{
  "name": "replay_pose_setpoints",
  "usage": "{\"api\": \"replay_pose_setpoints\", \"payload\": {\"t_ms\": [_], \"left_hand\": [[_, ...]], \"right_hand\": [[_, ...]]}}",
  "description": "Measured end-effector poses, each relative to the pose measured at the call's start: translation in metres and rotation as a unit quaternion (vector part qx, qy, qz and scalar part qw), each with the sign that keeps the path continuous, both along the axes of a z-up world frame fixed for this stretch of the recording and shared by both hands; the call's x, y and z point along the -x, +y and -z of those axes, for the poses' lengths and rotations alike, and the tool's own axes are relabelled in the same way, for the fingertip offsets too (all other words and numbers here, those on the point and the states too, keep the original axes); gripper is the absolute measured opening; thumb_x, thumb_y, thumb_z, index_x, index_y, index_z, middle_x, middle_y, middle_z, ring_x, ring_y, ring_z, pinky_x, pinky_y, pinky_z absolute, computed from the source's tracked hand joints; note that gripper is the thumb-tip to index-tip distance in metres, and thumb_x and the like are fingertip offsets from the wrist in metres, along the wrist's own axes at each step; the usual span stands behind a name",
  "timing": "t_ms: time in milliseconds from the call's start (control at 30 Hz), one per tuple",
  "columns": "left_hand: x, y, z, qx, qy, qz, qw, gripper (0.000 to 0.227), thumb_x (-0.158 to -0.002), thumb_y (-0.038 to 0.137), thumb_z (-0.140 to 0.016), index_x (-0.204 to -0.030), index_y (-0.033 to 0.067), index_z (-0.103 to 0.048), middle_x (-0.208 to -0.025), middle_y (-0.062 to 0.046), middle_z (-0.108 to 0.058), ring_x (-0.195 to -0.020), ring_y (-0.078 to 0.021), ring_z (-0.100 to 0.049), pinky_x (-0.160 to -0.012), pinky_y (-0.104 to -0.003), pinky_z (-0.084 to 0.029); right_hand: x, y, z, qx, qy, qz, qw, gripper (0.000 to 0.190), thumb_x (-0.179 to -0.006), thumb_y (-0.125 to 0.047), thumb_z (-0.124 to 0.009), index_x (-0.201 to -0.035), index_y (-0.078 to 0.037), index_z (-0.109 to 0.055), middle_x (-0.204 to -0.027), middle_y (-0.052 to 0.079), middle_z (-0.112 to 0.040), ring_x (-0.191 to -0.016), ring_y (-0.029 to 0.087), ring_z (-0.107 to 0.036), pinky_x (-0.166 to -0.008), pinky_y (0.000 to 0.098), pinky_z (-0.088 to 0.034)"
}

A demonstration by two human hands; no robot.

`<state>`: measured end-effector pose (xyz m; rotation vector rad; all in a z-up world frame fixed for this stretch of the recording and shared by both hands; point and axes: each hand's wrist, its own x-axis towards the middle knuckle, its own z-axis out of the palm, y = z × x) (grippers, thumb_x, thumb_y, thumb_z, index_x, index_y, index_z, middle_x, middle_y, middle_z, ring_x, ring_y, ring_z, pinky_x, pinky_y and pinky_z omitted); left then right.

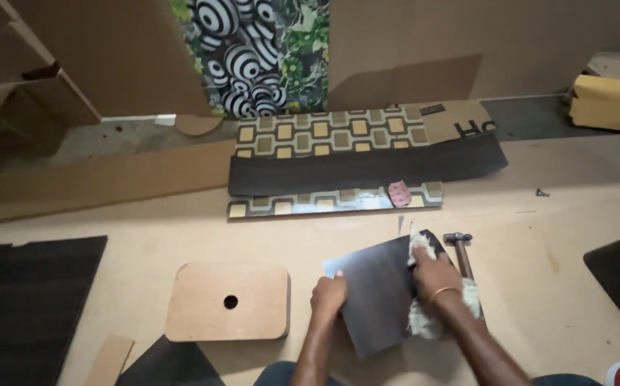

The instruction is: The person wipes a dark wooden panel with a cloth, then picks up a wooden block with two holes and places it on a speaker box. They continue wiping several more wooden panels and the speaker box with the cloth.

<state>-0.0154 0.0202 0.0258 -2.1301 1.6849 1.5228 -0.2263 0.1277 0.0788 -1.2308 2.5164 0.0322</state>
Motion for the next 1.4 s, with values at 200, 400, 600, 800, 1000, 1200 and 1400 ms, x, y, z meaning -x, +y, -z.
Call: {"api": "replay_pose_setpoints", "payload": {"t_ms": [200, 400, 600, 800, 1000, 1200, 1400], "left_hand": [[-0.007, -0.005, 0.008, 0.0, 0.011, 0.0, 1.0, 0.07, -0.1, 0.056, -0.049, -0.13, -0.0053, -0.067, -0.129, -0.03, -0.066, -0.125, -0.0432, -0.063, -0.109, -0.047, -0.049], [0.004, 0.053, -0.046, 0.314, -0.089, 0.051, 0.944, 0.082, -0.094, 0.04, -0.054, -0.156, 0.0, -0.019, -0.16, -0.033, -0.028, -0.138, -0.0459, -0.034, -0.111, -0.052, -0.031], [0.026, 0.079, -0.013, 0.551, -0.069, 0.331, 0.763, 0.058, -0.098, 0.027, -0.046, -0.149, 0.0004, -0.037, -0.159, -0.016, -0.036, -0.151, -0.036, -0.023, -0.119, -0.062, -0.009], [0.032, 0.079, -0.07, 0.381, -0.06, 0.338, 0.858, 0.062, -0.095, 0.025, -0.047, -0.152, 0.0013, -0.035, -0.163, -0.013, -0.028, -0.153, -0.0322, -0.016, -0.122, -0.054, -0.005], [0.03, 0.082, -0.046, 0.462, -0.054, 0.323, 0.824, 0.064, -0.091, 0.025, -0.05, -0.148, -0.003, -0.038, -0.16, -0.016, -0.032, -0.15, -0.0354, -0.02, -0.119, -0.056, -0.009], [0.032, 0.081, -0.051, 0.466, -0.071, 0.348, 0.81, 0.061, -0.094, 0.023, -0.048, -0.149, -0.0025, -0.039, -0.161, -0.016, -0.033, -0.151, -0.0358, -0.021, -0.121, -0.054, -0.011], [0.032, 0.084, -0.052, 0.457, -0.069, 0.322, 0.826, 0.065, -0.09, 0.024, -0.049, -0.148, -0.0026, -0.038, -0.159, -0.016, -0.033, -0.149, -0.0348, -0.02, -0.119, -0.054, -0.01]], "right_hand": [[-0.097, -0.004, 0.079, 0.216, 0.038, -0.281, 0.934, 0.061, -0.082, -0.01, -0.048, -0.143, -0.009, -0.048, -0.143, 0.019, -0.059, -0.096, 0.044, -0.069, -0.069, 0.0517, -0.056], [-0.026, -0.003, -0.047, -0.001, -0.055, 0.022, 0.998, 0.053, -0.094, -0.008, -0.042, -0.146, -0.019, -0.046, -0.124, 0.028, -0.06, -0.094, 0.041, -0.074, -0.082, 0.0496, -0.062], [-0.045, -0.002, 0.039, 0.064, -0.03, -0.088, 0.994, 0.055, -0.093, -0.031, -0.049, -0.147, -0.023, -0.044, -0.132, 0.041, -0.049, -0.11, 0.054, -0.06, -0.092, 0.0569, -0.051], [0.01, -0.011, 0.012, 0.041, -0.077, -0.001, 0.996, 0.046, -0.1, -0.022, -0.044, -0.145, -0.022, -0.055, -0.124, 0.023, -0.072, -0.115, 0.044, -0.067, -0.099, 0.0528, -0.054], [-0.014, 0.061, 0.053, 0.021, 0.044, -0.057, 0.997, 0.065, -0.089, -0.014, -0.05, -0.154, -0.008, -0.04, -0.157, 0.005, -0.043, -0.116, 0.038, -0.057, -0.085, 0.0446, -0.058], [0.003, -0.002, 0.042, 0.041, 0.029, -0.024, 0.998, 0.048, -0.097, -0.013, -0.045, -0.145, -0.006, -0.049, -0.149, 0.01, -0.053, -0.124, 0.035, -0.058, -0.094, 0.0448, -0.057], [-0.019, 0.071, 0.042, 0.023, 0.0, -0.007, 1.0, 0.063, -0.089, -0.017, -0.048, -0.151, -0.006, -0.039, -0.157, 0.009, -0.04, -0.114, 0.036, -0.058, -0.093, 0.043, -0.055]]}}
